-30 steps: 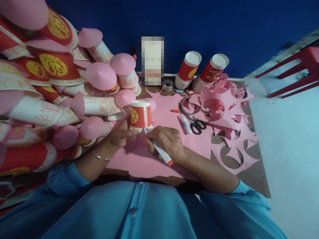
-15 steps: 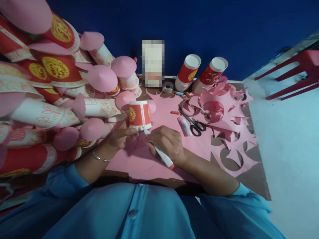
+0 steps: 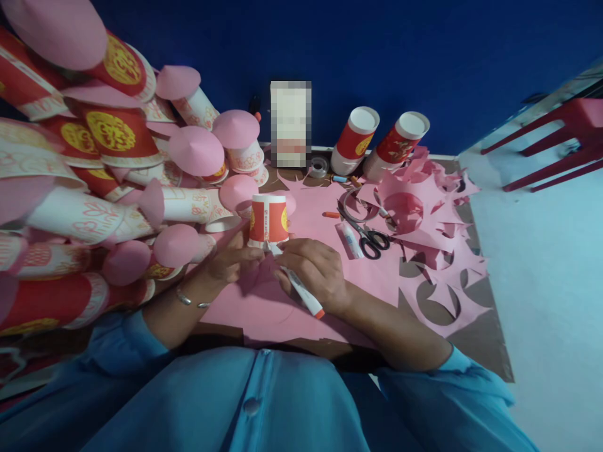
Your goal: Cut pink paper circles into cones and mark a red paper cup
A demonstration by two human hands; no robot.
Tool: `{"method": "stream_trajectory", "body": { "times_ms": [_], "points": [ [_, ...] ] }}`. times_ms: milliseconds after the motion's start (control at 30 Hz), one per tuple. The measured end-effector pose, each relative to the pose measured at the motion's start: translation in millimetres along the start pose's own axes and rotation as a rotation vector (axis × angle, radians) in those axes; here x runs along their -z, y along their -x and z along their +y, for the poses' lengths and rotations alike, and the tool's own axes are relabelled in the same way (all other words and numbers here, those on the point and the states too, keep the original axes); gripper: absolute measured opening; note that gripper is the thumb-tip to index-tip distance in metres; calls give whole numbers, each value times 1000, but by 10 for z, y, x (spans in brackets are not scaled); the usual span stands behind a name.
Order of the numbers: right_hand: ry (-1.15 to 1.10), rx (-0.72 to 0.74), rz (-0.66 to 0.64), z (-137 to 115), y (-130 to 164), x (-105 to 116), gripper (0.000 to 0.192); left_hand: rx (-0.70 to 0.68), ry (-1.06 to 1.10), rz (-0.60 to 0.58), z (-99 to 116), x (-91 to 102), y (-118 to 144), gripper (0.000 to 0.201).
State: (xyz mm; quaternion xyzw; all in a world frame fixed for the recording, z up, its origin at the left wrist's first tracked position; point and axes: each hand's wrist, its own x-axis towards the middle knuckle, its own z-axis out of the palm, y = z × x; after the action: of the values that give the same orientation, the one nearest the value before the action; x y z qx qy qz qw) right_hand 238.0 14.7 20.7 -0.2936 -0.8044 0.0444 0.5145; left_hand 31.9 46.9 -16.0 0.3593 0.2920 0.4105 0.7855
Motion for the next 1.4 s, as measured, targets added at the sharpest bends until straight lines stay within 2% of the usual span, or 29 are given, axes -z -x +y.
{"method": "stream_trajectory", "body": {
  "times_ms": [133,333,600,833,1233,1400],
  "points": [
    [-61,28,17,-32,-26,7,13,-28,-35,-33,-15,10,0,64],
    [-16,33,-64,-65,-33,54,4,-21,-35,-27,-23,3,-8,69],
    [-4,29,-68,-55,-44,78,7,-31,-25,-20,16,-27,-8,70],
    [6,25,-43,-36,-36,63,7,27,33,-12,44,-46,0,66],
    [19,65,-50,-35,-39,39,5,4,9,-61,24,2,-5,75],
    [26,63,-72,-34,-15,34,7,-1,30,-50,9,13,-15,71]
  ]
}}
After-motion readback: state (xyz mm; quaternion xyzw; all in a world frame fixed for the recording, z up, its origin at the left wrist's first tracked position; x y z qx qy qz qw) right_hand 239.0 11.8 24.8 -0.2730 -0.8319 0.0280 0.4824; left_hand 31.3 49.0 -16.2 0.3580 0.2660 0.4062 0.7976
